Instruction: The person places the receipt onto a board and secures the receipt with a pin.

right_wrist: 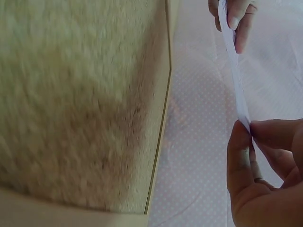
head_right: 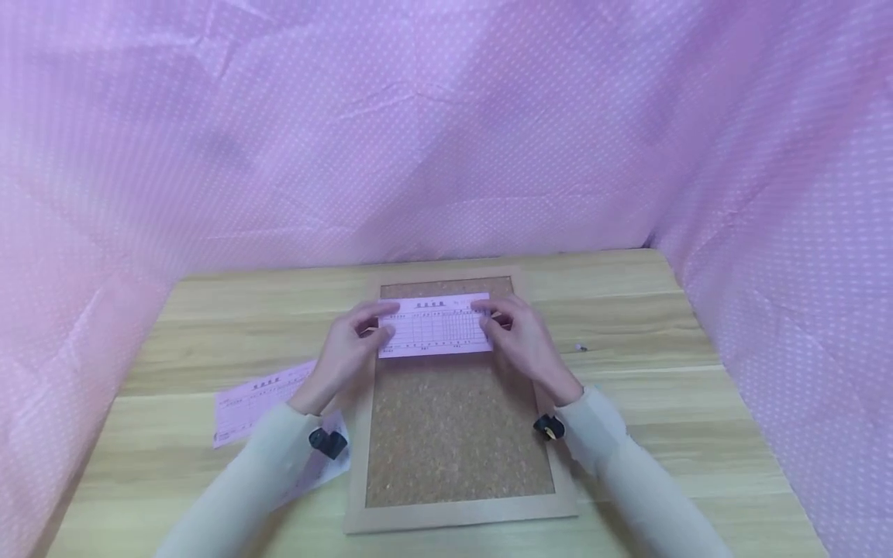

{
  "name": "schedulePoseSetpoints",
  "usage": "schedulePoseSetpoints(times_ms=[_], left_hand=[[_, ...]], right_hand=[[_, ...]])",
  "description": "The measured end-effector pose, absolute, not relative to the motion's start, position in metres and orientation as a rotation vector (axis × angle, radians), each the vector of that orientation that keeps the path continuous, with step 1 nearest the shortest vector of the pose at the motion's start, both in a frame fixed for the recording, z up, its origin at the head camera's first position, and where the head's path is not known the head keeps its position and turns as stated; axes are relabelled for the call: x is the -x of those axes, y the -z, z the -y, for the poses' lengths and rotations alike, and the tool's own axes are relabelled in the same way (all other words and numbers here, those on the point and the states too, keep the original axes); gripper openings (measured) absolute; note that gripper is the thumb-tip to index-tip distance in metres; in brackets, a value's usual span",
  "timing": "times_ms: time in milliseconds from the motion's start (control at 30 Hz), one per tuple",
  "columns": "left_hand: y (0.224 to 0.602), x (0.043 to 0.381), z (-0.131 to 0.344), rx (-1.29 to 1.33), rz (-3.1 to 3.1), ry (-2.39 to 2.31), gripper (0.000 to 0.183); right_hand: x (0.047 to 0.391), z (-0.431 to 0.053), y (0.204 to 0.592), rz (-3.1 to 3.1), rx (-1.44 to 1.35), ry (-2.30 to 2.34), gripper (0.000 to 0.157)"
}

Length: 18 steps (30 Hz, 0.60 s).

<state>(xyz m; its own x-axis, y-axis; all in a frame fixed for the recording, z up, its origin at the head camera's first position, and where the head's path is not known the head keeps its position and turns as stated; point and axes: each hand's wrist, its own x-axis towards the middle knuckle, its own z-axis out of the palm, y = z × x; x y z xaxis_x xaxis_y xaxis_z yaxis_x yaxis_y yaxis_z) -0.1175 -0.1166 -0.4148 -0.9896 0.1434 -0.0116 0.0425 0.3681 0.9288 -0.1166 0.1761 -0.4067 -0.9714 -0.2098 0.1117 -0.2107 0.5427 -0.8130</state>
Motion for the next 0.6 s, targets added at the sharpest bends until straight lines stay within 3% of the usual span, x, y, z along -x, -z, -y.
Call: schedulePoseSetpoints(times_ms=[600], left_hand=[[0.427, 0.159, 0.106, -0.266, -2.582, -1.450, 0.052]], right_hand=[[0.162, -0.182, 0.413, 2.950, -0.441, -1.314, 0.035]])
